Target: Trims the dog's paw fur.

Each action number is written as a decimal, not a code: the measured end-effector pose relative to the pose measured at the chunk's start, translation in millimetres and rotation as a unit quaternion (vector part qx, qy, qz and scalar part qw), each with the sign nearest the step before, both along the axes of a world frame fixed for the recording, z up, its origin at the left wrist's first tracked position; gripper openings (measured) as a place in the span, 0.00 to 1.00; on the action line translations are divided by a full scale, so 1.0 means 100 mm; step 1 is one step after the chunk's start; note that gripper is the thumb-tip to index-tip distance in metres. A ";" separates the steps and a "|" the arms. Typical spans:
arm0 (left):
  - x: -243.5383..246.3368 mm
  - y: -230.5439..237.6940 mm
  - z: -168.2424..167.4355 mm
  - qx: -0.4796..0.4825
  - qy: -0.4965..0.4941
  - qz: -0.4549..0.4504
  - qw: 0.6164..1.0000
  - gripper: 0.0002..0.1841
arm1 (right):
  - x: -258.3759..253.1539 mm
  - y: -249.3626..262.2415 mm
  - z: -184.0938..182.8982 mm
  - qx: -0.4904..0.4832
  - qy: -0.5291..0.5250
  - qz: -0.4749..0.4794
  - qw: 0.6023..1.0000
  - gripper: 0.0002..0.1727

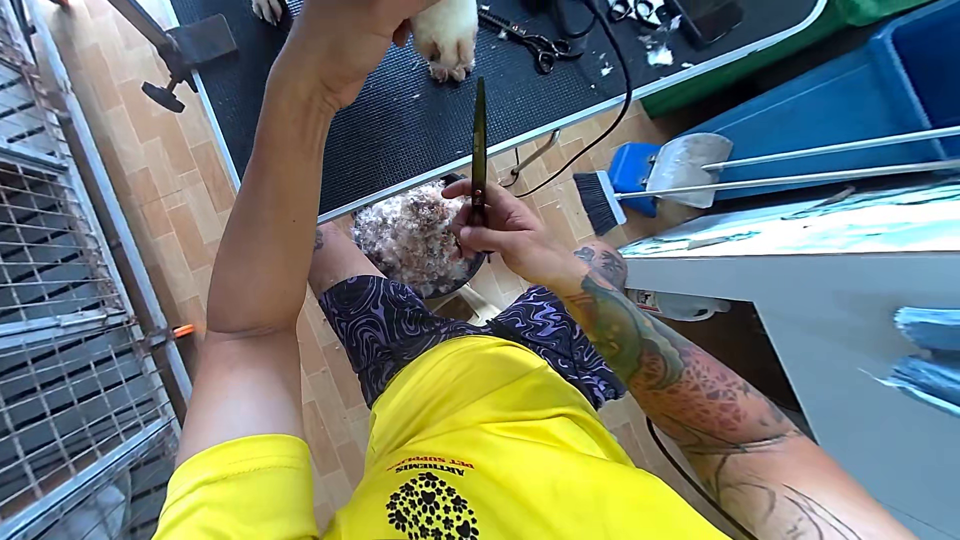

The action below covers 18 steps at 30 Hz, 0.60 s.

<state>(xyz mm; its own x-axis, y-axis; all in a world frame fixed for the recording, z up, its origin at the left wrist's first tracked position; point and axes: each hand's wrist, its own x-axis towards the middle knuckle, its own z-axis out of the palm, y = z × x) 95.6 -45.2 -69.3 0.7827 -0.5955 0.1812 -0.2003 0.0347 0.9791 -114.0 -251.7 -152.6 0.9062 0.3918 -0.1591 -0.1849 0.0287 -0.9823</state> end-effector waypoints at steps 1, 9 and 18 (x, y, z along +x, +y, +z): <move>-0.02 -0.02 0.00 -0.001 0.000 -0.006 1.000 0.06 | 0.02 -0.02 0.01 0.018 -0.008 0.028 0.999 0.35; -0.06 -0.19 0.00 -0.052 0.058 -0.018 0.997 0.09 | 0.02 -0.03 0.09 0.045 -0.059 0.085 0.994 0.43; -0.11 -0.24 -0.29 -0.150 0.129 0.003 0.980 0.15 | -0.04 -0.23 0.03 0.109 -0.089 0.093 0.986 0.44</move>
<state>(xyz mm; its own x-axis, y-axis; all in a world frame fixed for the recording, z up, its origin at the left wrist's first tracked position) 84.8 -69.3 -98.2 0.8286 -0.5410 0.1441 0.0506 0.3288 0.9430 -117.8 -274.4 -149.6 0.8217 0.5606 0.1031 -0.0313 0.2250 -0.9739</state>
